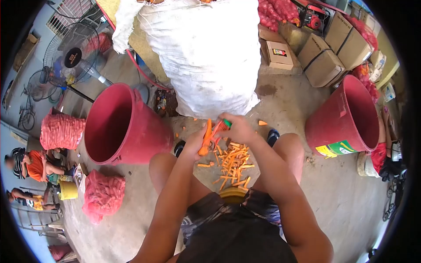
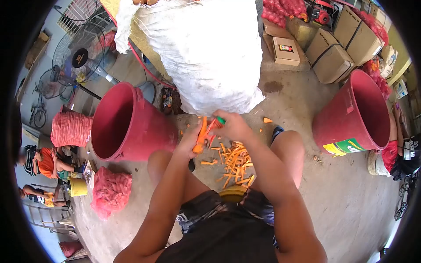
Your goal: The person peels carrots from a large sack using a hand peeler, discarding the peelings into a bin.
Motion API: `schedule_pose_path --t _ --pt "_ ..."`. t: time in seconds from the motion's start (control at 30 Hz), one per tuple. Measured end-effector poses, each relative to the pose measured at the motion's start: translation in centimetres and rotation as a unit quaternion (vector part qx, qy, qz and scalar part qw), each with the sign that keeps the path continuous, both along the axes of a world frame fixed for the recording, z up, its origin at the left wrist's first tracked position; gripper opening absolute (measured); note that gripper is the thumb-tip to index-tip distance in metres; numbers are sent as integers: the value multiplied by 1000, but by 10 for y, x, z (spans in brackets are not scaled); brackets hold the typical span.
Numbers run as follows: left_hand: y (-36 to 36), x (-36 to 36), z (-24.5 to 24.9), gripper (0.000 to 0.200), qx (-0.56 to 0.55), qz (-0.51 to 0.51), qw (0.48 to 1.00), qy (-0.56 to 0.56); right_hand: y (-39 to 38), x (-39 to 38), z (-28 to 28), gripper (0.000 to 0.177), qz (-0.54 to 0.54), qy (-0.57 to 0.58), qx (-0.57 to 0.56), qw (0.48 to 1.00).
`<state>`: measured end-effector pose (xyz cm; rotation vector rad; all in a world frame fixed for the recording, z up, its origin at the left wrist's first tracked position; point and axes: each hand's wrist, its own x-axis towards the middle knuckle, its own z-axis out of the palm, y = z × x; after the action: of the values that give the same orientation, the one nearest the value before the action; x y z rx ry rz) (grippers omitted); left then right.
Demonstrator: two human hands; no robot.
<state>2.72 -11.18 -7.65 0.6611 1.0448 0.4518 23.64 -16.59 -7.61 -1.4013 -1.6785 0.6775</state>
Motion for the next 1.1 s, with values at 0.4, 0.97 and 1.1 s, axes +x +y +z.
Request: schedule_pose_path --t 0.4,0.97,1.1 --pt "-1 0 11 52 14 -13 1000 -20 -10 -9 19 55 11 10 -102 995" --pt "5 -12 -6 48 -8 -117 992 51 28 47 5 55 -218 -17 -122 968" --pt "14 -7 -24 46 -10 -2 1000 -16 6 12 31 61 -106 5 -159 982"
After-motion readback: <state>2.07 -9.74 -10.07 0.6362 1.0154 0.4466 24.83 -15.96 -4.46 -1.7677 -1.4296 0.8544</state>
